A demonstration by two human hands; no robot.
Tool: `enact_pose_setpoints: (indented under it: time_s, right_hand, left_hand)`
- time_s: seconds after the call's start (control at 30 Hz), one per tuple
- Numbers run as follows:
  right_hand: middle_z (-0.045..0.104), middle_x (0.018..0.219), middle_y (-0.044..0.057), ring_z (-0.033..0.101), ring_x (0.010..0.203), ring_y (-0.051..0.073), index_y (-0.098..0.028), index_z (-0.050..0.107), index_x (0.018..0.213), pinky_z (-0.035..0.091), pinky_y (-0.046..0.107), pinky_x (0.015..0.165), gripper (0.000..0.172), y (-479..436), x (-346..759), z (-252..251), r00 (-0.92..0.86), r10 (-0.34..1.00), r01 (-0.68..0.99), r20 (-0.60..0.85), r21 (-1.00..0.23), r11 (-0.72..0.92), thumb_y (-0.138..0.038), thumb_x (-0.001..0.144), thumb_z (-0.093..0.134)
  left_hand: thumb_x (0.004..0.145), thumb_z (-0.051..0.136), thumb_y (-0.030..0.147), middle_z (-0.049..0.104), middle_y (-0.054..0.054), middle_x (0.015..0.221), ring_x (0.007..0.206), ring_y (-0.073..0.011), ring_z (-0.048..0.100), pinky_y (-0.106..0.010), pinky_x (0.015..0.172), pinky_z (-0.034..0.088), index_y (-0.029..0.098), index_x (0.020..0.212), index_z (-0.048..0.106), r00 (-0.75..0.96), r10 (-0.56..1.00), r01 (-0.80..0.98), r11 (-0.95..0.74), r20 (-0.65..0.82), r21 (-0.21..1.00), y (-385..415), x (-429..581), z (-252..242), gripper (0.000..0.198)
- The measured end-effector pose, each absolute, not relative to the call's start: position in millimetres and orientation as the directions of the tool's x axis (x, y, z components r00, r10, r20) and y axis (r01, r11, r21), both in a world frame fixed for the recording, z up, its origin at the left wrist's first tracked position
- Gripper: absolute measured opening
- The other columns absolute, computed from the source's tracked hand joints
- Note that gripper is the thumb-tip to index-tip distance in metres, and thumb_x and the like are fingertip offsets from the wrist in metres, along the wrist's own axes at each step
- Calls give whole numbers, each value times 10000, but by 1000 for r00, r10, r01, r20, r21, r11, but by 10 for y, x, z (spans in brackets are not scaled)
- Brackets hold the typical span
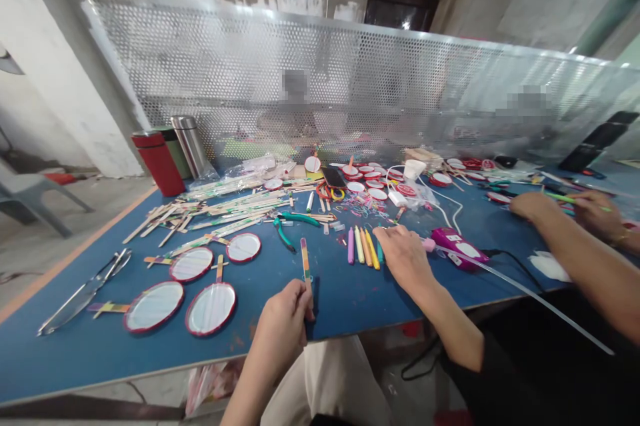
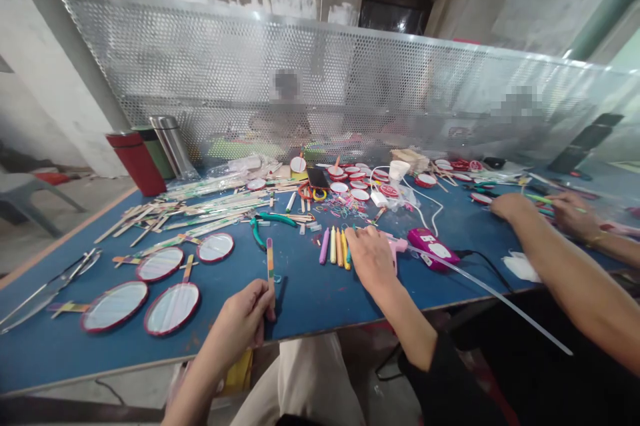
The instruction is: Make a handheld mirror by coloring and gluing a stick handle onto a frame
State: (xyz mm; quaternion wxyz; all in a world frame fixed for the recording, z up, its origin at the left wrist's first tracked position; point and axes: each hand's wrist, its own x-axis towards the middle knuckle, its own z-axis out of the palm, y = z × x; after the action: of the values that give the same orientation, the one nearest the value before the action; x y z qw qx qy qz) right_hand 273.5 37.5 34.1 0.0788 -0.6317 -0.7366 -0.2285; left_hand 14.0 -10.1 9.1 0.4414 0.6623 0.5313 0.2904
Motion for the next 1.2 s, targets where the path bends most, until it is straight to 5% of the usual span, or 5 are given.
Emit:
enact_pose_setpoints:
  time_s: [0.23, 0.43, 0.67, 0.87, 1.2]
  right_hand:
    - [704, 934, 123, 618, 840, 278, -134, 543, 1283, 405, 363, 684, 432, 385, 2808, 251, -96, 852, 977, 514, 214, -19, -44, 886, 398]
    - [727, 857, 96, 670, 784, 222, -153, 665, 967, 478, 328, 736, 258, 151, 2442, 158, -36, 705, 963, 708, -164, 214, -224, 948, 418]
    - [703, 704, 4, 629, 593, 129, -196, 687, 863, 453, 203, 557, 226, -114, 1652, 113, -87, 914, 641, 396, -680, 356, -233, 926, 473]
    - [704, 744, 8, 615, 642, 124, -196, 703, 854, 452, 193, 590, 228, -176, 1447, 100, -57, 948, 499, 313, -814, 299, -229, 916, 486]
    - [527, 516, -58, 437, 421, 74, -158, 641, 798, 349, 163, 398, 185, -223, 1452, 161, -7, 995, 194, 103, -976, 103, -278, 859, 515]
  left_hand:
    - [932, 345, 370, 539, 79, 449, 358, -118, 505, -214, 469, 378, 238, 682, 429, 257, 963, 402, -32, -80, 915, -104, 144, 71, 295]
    - [928, 354, 368, 516, 76, 459, 384, -120, 513, -218, 479, 377, 235, 686, 447, 244, 969, 425, -63, -48, 903, -116, 144, 75, 292]
    - [921, 351, 382, 614, 43, 641, 424, -111, 541, -219, 488, 396, 231, 766, 462, 259, 965, 407, -70, -42, 911, -142, 123, 18, 243]
    - [904, 354, 381, 589, 23, 651, 459, -119, 524, -223, 488, 389, 216, 805, 515, 244, 970, 420, -104, -2, 902, -151, 109, 23, 251]
    - [881, 403, 460, 548, 36, 524, 449, -128, 500, -217, 483, 366, 208, 691, 549, 232, 971, 430, -51, -55, 901, -138, 130, 57, 347]
